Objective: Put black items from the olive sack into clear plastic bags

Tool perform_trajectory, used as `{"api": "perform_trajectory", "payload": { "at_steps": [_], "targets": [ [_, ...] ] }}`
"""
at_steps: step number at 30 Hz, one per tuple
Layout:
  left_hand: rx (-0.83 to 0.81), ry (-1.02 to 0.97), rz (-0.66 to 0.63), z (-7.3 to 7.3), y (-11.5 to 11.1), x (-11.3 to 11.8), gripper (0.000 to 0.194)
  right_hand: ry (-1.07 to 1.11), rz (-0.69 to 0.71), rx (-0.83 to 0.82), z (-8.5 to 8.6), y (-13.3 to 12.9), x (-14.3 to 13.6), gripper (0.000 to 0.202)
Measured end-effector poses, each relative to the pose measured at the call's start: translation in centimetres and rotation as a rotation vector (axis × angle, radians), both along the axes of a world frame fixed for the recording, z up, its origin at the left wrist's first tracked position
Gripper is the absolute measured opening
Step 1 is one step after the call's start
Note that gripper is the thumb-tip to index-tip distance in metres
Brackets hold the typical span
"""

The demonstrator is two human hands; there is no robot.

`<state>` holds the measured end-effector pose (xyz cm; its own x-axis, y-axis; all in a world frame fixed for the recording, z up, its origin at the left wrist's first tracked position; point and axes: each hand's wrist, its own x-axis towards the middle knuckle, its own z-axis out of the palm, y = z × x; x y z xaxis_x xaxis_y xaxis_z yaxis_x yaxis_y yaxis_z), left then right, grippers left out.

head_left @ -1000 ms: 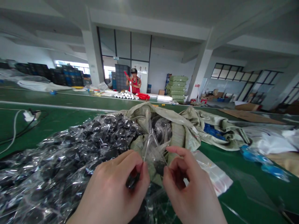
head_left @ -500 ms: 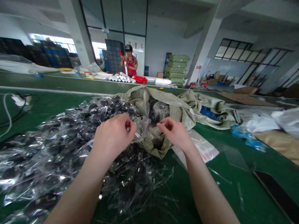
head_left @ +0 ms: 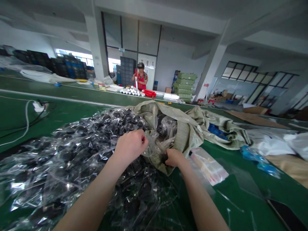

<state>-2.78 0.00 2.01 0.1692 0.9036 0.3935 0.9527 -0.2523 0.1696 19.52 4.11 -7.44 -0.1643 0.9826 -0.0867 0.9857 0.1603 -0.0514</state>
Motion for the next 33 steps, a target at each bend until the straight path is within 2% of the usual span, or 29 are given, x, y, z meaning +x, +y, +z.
{"api": "perform_trajectory", "payload": {
  "at_steps": [3, 5, 7, 10, 12, 15, 19, 21, 24, 29, 33],
  "targets": [
    [-0.026, -0.028, -0.024, 0.1, 0.1, -0.1, 0.024, 0.086, 0.025, 0.098, 2.5, -0.8, 0.7, 0.025],
    [-0.033, -0.038, -0.034, 0.0, 0.2, 0.0, 0.024, 0.365, 0.073, 0.273, 4.7, -2.0, 0.7, 0.027],
    [-0.037, -0.035, -0.043, -0.2, 0.3, 0.1, 0.024, 0.731, 0.057, 0.374, 6.8, -3.8, -0.2, 0.029],
    [-0.063, -0.038, -0.07, -0.6, 0.6, 0.5, 0.023, 1.224, 0.07, 0.294, 8.7, -6.8, -2.6, 0.026],
    [-0.095, -0.074, -0.11, -0.8, 0.8, 0.8, 0.023, 1.353, 0.113, 0.176, 9.0, -8.2, -4.1, 0.028],
    [-0.139, -0.16, -0.191, -1.0, 1.0, 0.8, 0.024, 1.289, 0.12, 0.112, 8.5, -8.7, -5.2, 0.028],
    [-0.132, -0.215, -0.254, -1.0, 1.2, 0.5, 0.028, 0.96, 0.056, 0.262, 7.8, -7.8, -4.7, 0.033],
    [-0.121, -0.216, -0.259, -1.1, 1.3, 0.6, 0.028, 0.787, 0.074, 0.35, 7.7, -7.5, -4.4, 0.035],
    [-0.114, -0.191, -0.242, -1.4, 1.3, 0.9, 0.025, 0.618, 0.13, 0.394, 7.6, -7.4, -4.1, 0.031],
    [-0.098, -0.129, -0.221, -1.6, 0.9, 1.7, 0.026, 0.514, 0.178, 0.348, 7.4, -7.3, -4.1, 0.032],
    [-0.106, -0.112, -0.215, -1.2, 0.4, 2.0, 0.026, 0.451, 0.046, 0.333, 7.3, -7.1, -4.3, 0.037]
  ]
}}
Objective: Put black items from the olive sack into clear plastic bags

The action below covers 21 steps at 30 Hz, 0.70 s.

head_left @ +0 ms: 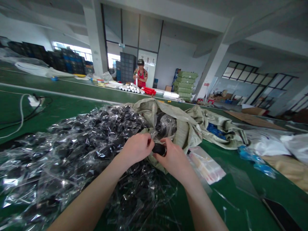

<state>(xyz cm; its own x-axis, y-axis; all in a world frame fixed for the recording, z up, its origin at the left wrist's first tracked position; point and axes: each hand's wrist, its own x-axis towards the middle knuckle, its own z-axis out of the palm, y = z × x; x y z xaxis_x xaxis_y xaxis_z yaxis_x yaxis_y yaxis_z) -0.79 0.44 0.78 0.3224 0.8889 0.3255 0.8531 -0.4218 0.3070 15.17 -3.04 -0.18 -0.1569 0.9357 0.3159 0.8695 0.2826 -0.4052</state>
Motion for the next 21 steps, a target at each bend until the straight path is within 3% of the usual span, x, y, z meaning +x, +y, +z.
{"api": "perform_trajectory", "payload": {
  "at_steps": [7, 14, 21],
  "targets": [
    [-0.024, -0.096, -0.086, 0.21, -0.29, 0.09, 0.026, 0.014, -0.015, 0.132, -0.07, 0.24, -0.15, 0.038],
    [-0.068, -0.114, -0.092, 0.18, -0.19, 0.28, 0.026, 0.211, -0.019, -0.026, 0.24, 0.23, -0.04, 0.035],
    [-0.044, -0.158, -0.105, -0.07, -0.01, 0.17, 0.026, 0.319, -0.003, -0.05, 0.63, 0.42, 0.6, 0.03]
  ]
}}
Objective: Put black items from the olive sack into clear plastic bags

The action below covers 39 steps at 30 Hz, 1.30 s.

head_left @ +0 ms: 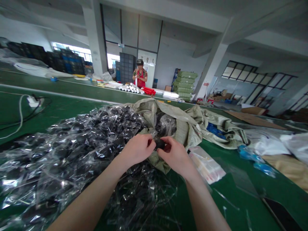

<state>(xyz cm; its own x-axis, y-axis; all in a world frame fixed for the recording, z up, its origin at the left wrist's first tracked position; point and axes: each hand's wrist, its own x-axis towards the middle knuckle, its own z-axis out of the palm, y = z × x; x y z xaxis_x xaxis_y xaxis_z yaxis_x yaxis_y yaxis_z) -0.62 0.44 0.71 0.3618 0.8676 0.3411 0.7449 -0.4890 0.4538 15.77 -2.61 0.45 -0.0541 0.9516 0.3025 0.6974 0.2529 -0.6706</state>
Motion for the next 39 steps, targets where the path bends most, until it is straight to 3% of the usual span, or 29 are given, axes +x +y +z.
{"api": "perform_trajectory", "payload": {
  "at_steps": [6, 14, 21, 26, 29, 33, 39],
  "targets": [
    [0.025, -0.027, 0.015, -0.2, 0.2, -0.2, 0.024, 0.016, -0.095, 0.08, 0.2, 0.2, 0.3, 0.028],
    [0.066, -0.063, -0.026, -0.2, 0.0, -0.1, 0.023, -0.192, -0.045, 0.142, -0.6, 0.2, -0.2, 0.028],
    [0.044, -0.111, -0.071, -0.2, -0.1, 0.1, 0.025, -0.126, -0.111, 0.231, -1.0, 0.5, -0.2, 0.025],
    [0.032, -0.18, -0.094, -0.1, -0.1, 0.3, 0.024, -0.083, -0.066, 0.251, -0.5, 0.1, -0.3, 0.033],
    [0.042, -0.197, -0.072, -0.1, -0.1, 0.3, 0.024, 0.019, 0.003, 0.213, -0.5, 0.2, -0.1, 0.029],
    [0.041, -0.217, -0.074, -0.2, -0.1, 0.4, 0.023, 0.21, -0.048, 0.239, -0.9, 0.6, 0.0, 0.026],
    [0.072, -0.233, -0.093, -0.5, -0.2, 0.9, 0.022, 0.319, -0.046, 0.195, -0.9, 0.9, 0.5, 0.049]
  ]
}}
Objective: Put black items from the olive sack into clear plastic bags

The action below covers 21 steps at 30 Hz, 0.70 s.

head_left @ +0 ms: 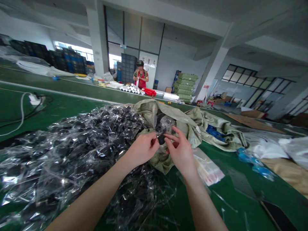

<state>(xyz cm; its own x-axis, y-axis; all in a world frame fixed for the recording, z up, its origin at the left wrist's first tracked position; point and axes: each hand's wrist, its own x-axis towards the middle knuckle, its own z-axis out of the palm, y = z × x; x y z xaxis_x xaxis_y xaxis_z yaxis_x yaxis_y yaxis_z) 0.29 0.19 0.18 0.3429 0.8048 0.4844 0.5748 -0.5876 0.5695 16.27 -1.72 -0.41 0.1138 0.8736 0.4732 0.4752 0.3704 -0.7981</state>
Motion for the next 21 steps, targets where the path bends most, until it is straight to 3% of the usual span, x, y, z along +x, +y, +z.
{"api": "perform_trajectory", "payload": {
  "at_steps": [4, 10, 13, 16, 21],
  "targets": [
    [0.002, -0.001, 0.013, -0.2, 0.1, 0.2, 0.022, 0.051, 0.058, 0.008, -0.3, 0.3, 0.1, 0.051],
    [-0.025, -0.094, 0.072, -0.9, 0.3, 0.4, 0.029, -0.013, -0.002, 0.098, -0.4, 0.0, -0.3, 0.046],
    [-0.047, -0.174, 0.038, -1.2, 0.5, 0.5, 0.026, -0.022, 0.008, 0.115, -0.2, -0.1, -0.3, 0.042],
    [-0.04, -0.175, 0.026, -1.3, 0.6, 0.4, 0.035, -0.029, 0.0, 0.121, -0.1, -0.2, -0.3, 0.041],
    [0.016, -0.154, 0.081, -1.4, 0.5, 0.4, 0.033, -0.047, -0.006, 0.114, -0.1, -0.2, -0.5, 0.041]
  ]
}}
